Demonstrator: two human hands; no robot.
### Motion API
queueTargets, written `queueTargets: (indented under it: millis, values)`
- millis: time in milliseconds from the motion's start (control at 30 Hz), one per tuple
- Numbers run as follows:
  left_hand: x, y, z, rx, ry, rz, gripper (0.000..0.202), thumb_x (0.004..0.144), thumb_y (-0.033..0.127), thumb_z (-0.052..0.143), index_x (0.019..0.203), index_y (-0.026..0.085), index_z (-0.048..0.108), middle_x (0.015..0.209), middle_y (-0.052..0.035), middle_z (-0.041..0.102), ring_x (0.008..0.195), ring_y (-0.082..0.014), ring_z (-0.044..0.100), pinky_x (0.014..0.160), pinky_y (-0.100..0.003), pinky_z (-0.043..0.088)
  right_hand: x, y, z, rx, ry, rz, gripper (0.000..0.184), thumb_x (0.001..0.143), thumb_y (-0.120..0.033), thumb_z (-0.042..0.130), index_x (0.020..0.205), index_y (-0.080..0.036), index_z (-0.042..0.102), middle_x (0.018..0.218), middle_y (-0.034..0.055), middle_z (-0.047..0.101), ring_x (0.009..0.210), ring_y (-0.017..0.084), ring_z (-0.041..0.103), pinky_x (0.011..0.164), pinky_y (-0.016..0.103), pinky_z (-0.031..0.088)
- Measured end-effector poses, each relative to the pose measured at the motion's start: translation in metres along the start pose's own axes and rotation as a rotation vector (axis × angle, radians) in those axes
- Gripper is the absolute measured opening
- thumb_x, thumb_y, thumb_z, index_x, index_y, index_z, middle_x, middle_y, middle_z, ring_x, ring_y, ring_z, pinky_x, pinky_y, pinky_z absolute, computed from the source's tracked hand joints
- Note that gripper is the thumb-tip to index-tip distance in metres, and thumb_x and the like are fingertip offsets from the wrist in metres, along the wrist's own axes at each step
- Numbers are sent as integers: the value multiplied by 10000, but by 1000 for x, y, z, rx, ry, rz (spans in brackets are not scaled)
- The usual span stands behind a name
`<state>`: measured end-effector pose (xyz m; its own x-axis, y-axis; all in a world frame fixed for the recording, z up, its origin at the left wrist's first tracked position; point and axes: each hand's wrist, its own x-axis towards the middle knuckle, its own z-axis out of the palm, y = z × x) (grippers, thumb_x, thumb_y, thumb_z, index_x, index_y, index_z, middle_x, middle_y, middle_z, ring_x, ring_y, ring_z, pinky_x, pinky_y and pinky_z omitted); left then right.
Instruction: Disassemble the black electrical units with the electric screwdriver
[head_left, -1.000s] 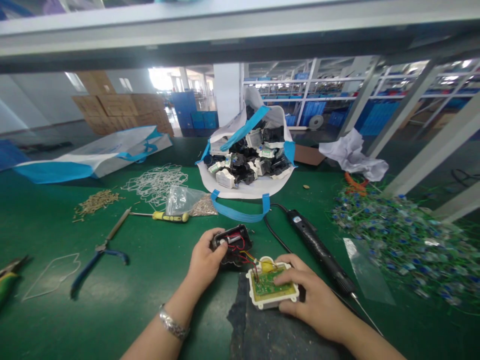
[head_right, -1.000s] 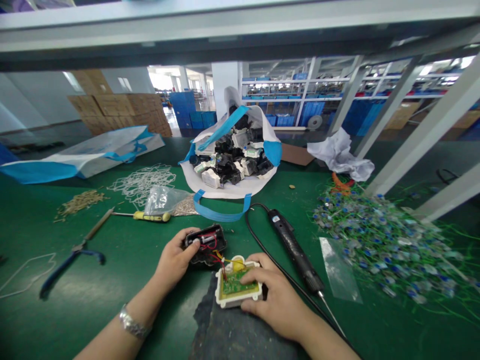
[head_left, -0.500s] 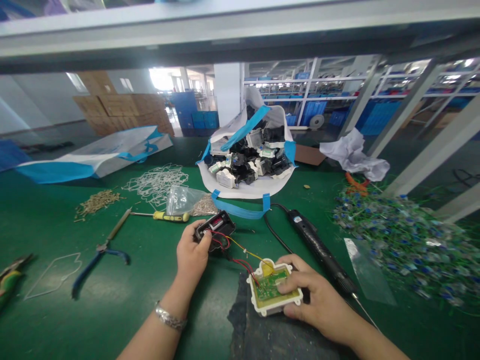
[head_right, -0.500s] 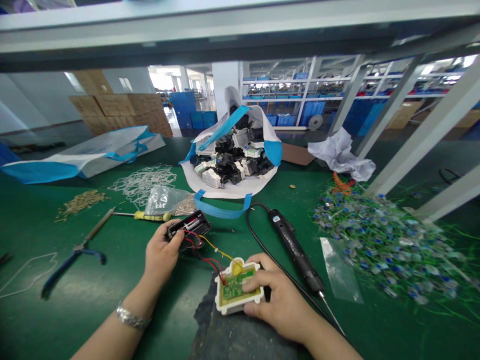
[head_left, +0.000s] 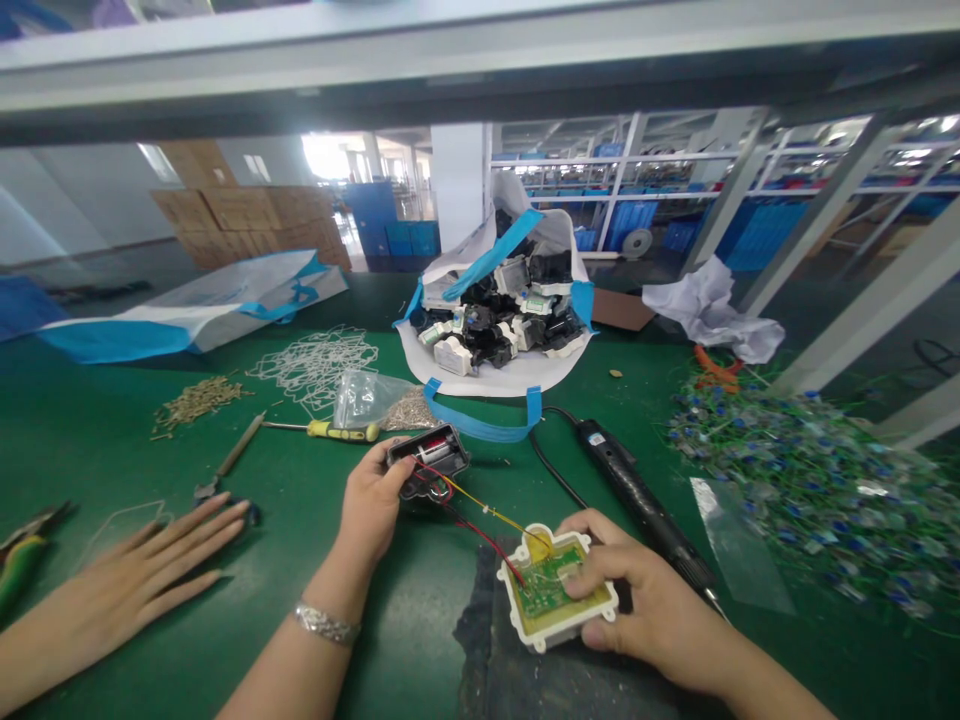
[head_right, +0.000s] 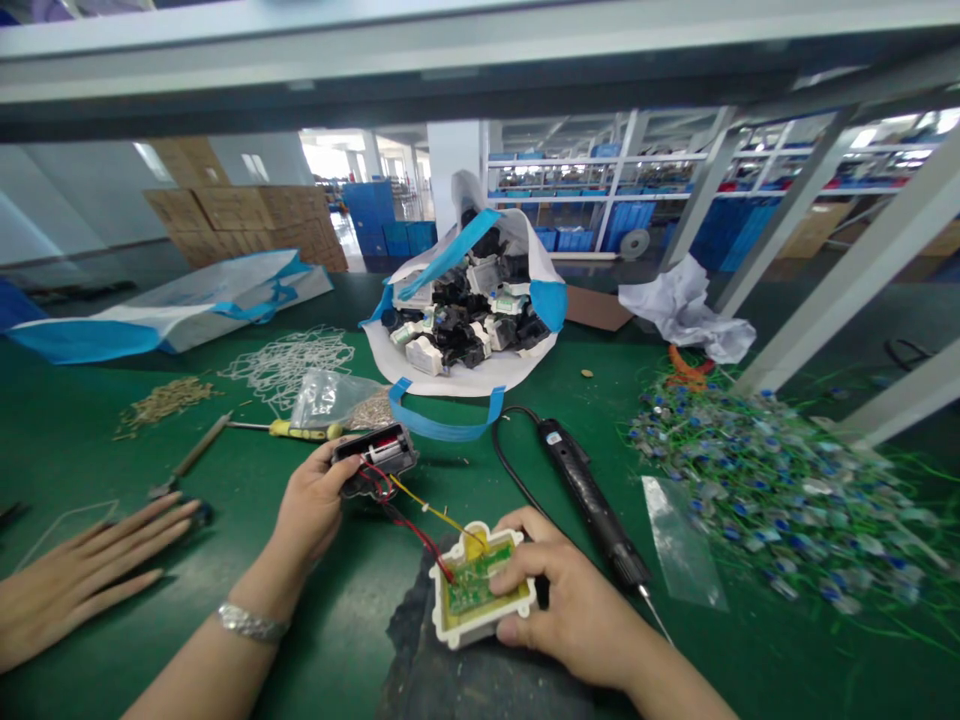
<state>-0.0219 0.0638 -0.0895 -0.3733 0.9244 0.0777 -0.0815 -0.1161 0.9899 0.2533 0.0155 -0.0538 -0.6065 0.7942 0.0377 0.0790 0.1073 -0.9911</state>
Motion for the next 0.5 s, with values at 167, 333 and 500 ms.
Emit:
queueTargets:
  millis: [167, 333, 500]
  values:
    - [0, 0, -2, -71, -32, -38, 415, 616, 302, 640, 977, 118, 548, 842, -48, 614, 723, -181, 585, 631, -255, 484, 0, -1, -2, 1, -15, 2, 268, 682, -398, 734, 731, -170, 602, 1037, 32, 400, 822, 185, 508, 678, 265, 440]
    - [-1, 1, -4, -81, -64, -54, 422, 613, 309, 655, 983, 132, 556, 834, -34, 624, 687, -166, 592, 607, -239, 483, 0, -1, -8, -15, -25, -4, 322, 675, -443, 734, 743, -163, 591, 1043, 42, 404, 879, 207, 505, 762, 310, 428]
    - [-1, 2, -6, -57, -122, -70, 414, 617, 315, 657, 976, 133, 558, 841, -42, 629, 693, -179, 602, 610, -253, 487, 0, -1, -12, 3, -53, 7, 367, 669, -499, 728, 748, -166, 594, 1041, 41, 409, 880, 212, 508, 749, 312, 435]
